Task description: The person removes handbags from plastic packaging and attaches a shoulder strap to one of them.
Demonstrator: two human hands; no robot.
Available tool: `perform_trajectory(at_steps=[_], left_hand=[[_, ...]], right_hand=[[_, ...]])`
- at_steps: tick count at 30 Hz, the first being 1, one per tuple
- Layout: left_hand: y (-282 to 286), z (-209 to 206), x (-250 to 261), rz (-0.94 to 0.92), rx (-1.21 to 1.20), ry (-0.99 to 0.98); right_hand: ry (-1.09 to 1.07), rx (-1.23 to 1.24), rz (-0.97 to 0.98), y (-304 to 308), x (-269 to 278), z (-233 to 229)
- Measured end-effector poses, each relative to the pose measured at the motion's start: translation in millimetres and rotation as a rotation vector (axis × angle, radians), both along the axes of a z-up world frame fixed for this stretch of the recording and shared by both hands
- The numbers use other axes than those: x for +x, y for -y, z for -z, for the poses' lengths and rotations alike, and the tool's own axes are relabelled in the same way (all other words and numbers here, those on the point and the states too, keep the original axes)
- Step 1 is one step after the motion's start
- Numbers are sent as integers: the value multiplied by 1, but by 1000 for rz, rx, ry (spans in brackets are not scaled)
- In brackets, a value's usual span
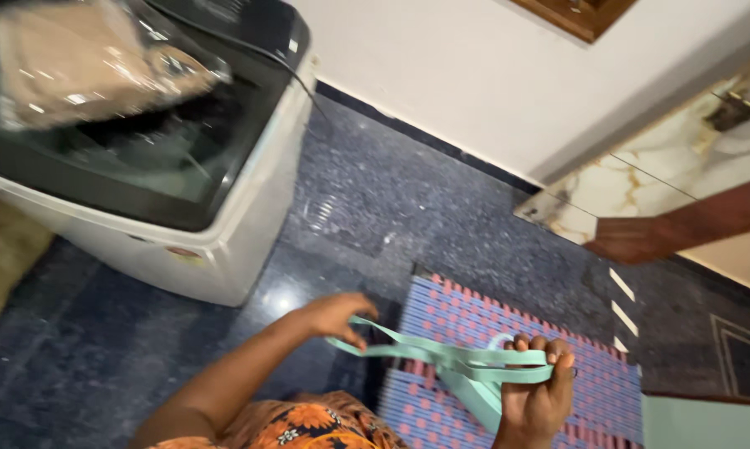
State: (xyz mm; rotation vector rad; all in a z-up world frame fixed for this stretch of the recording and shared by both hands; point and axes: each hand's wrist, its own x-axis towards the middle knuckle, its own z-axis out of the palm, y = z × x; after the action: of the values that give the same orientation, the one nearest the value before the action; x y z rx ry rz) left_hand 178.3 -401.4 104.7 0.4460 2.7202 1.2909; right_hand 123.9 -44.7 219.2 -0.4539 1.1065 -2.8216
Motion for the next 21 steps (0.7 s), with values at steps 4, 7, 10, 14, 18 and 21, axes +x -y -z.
perform_trajectory(at_steps=[4, 7, 10, 14, 18, 21], left_hand=[[113, -15, 4, -616, 75, -406], [212, 2, -9, -1097, 445, -504], [310, 18, -12, -1463, 977, -637], [387, 5, -12, -1672, 1377, -918], [428, -31, -7, -1802, 1410, -989], [440, -49, -6, -1707, 1824, -766]], right_hand=[[-24, 51, -1, 67, 13, 1], [-46, 159, -11, 123, 19, -10], [-59, 218, 10, 171, 28, -19], [-44, 220, 10, 214, 37, -26], [7, 284, 50, 236, 42, -34], [-6, 264, 41, 244, 40, -34]])
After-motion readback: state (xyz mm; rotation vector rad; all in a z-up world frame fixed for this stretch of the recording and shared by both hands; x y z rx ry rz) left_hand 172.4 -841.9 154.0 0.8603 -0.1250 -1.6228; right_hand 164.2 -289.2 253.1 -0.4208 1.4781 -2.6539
